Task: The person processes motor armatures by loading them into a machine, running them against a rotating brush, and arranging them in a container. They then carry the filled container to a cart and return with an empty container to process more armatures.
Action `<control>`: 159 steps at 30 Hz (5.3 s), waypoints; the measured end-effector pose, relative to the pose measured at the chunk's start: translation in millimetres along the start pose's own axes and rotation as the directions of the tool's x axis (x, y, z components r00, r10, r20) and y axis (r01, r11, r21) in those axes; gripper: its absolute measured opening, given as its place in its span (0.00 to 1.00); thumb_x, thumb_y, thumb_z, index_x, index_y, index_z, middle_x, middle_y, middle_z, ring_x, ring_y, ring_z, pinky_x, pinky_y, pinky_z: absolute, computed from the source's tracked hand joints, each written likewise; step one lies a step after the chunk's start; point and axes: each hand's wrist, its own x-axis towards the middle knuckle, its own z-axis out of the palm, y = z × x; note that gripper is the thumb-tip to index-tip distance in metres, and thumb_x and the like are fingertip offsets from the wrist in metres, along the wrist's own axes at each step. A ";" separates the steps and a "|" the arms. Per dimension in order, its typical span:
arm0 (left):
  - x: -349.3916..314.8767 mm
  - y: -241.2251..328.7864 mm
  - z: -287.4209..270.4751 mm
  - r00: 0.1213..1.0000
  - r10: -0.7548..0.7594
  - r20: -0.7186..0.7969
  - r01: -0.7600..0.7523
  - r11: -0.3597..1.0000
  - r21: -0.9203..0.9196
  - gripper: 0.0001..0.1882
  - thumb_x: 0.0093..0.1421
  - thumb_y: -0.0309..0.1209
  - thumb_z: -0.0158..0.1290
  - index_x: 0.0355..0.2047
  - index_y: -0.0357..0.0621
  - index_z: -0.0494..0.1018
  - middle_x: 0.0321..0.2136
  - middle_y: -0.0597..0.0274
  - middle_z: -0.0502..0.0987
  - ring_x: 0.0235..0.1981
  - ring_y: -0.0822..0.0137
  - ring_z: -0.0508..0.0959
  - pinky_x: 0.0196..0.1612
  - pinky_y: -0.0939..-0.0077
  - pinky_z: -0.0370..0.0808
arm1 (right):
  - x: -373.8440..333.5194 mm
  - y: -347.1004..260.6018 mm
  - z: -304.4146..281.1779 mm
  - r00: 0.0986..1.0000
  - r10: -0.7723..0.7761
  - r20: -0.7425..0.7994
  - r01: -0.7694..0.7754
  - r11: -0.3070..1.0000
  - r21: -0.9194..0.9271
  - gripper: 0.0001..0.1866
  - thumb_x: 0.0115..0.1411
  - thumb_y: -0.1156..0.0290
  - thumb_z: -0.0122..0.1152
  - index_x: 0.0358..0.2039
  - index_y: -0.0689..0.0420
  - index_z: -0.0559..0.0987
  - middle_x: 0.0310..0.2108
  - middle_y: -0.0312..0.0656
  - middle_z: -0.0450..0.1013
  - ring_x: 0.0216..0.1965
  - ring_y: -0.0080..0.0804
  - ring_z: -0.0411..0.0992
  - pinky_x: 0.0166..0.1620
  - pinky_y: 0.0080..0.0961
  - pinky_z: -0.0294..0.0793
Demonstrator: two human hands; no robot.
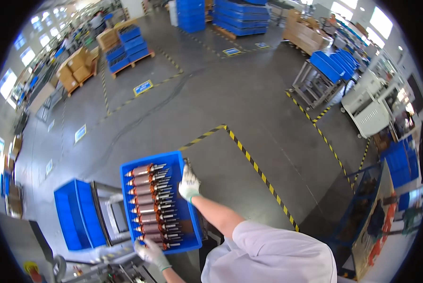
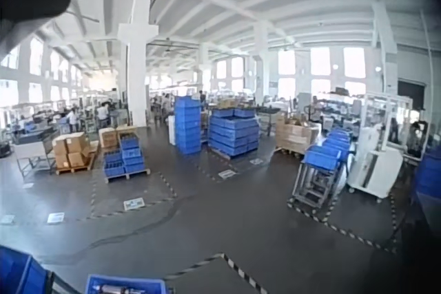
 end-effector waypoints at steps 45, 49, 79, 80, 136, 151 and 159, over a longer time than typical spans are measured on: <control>147.8 -25.6 234.0 0.809 -0.585 -0.055 0.576 0.808 -0.126 0.22 0.65 0.40 0.39 0.41 0.31 0.72 0.34 0.40 0.77 0.34 0.46 0.76 0.40 0.60 0.70 | 268.9 -124.7 156.9 0.734 -0.386 0.560 0.479 0.878 -0.023 0.23 0.59 0.67 0.45 0.54 0.61 0.64 0.51 0.54 0.67 0.47 0.50 0.70 0.51 0.42 0.69; 188.2 -4.6 257.5 0.771 -0.633 -0.066 0.624 0.772 -0.120 0.22 0.65 0.40 0.38 0.38 0.30 0.71 0.31 0.39 0.76 0.33 0.45 0.75 0.39 0.57 0.69 | 326.7 -170.0 186.1 0.685 -0.423 0.593 0.515 0.857 0.016 0.22 0.59 0.67 0.45 0.54 0.60 0.65 0.51 0.53 0.68 0.47 0.50 0.70 0.50 0.42 0.69; 681.2 -156.2 368.0 0.623 -0.754 -0.209 0.714 0.657 -0.242 0.24 0.64 0.41 0.40 0.44 0.26 0.70 0.40 0.36 0.74 0.42 0.43 0.73 0.48 0.59 0.67 | 581.9 -609.9 490.7 0.484 -0.587 0.649 0.790 0.612 -0.035 0.17 0.57 0.67 0.47 0.45 0.61 0.68 0.40 0.54 0.74 0.41 0.51 0.74 0.44 0.44 0.73; 699.3 -169.2 369.9 0.620 -0.756 -0.209 0.719 0.655 -0.233 0.24 0.64 0.41 0.40 0.44 0.26 0.70 0.40 0.36 0.74 0.42 0.43 0.73 0.48 0.59 0.67 | 584.2 -630.4 502.2 0.478 -0.595 0.646 0.790 0.613 -0.019 0.16 0.57 0.68 0.47 0.45 0.61 0.68 0.40 0.53 0.74 0.40 0.51 0.74 0.44 0.45 0.73; 2090.7 -873.8 481.1 0.854 -0.426 0.298 0.457 0.889 -0.037 0.26 0.64 0.47 0.38 0.43 0.35 0.72 0.38 0.42 0.76 0.40 0.45 0.75 0.46 0.59 0.69 | 938.8 -1625.5 1300.9 0.926 -0.099 0.364 0.149 0.982 -0.112 0.16 0.57 0.66 0.48 0.43 0.60 0.66 0.34 0.58 0.74 0.36 0.56 0.74 0.43 0.48 0.72; 2233.1 -1021.7 525.4 0.857 -0.272 0.436 0.333 0.940 -0.068 0.29 0.66 0.47 0.37 0.46 0.28 0.70 0.44 0.37 0.73 0.44 0.42 0.72 0.51 0.58 0.66 | 917.2 -1712.3 1456.1 0.985 -0.048 0.163 0.061 0.995 -0.075 0.15 0.57 0.68 0.44 0.42 0.64 0.66 0.25 0.52 0.75 0.29 0.50 0.75 0.33 0.45 0.73; 2264.6 -1060.9 550.9 0.867 -0.144 0.476 0.197 0.978 -0.064 0.29 0.67 0.46 0.34 0.44 0.27 0.69 0.43 0.35 0.73 0.43 0.42 0.73 0.49 0.58 0.67 | 912.9 -1736.1 1469.6 0.986 0.057 0.159 -0.052 0.998 -0.037 0.17 0.57 0.67 0.45 0.45 0.63 0.66 0.29 0.55 0.75 0.31 0.53 0.75 0.35 0.47 0.73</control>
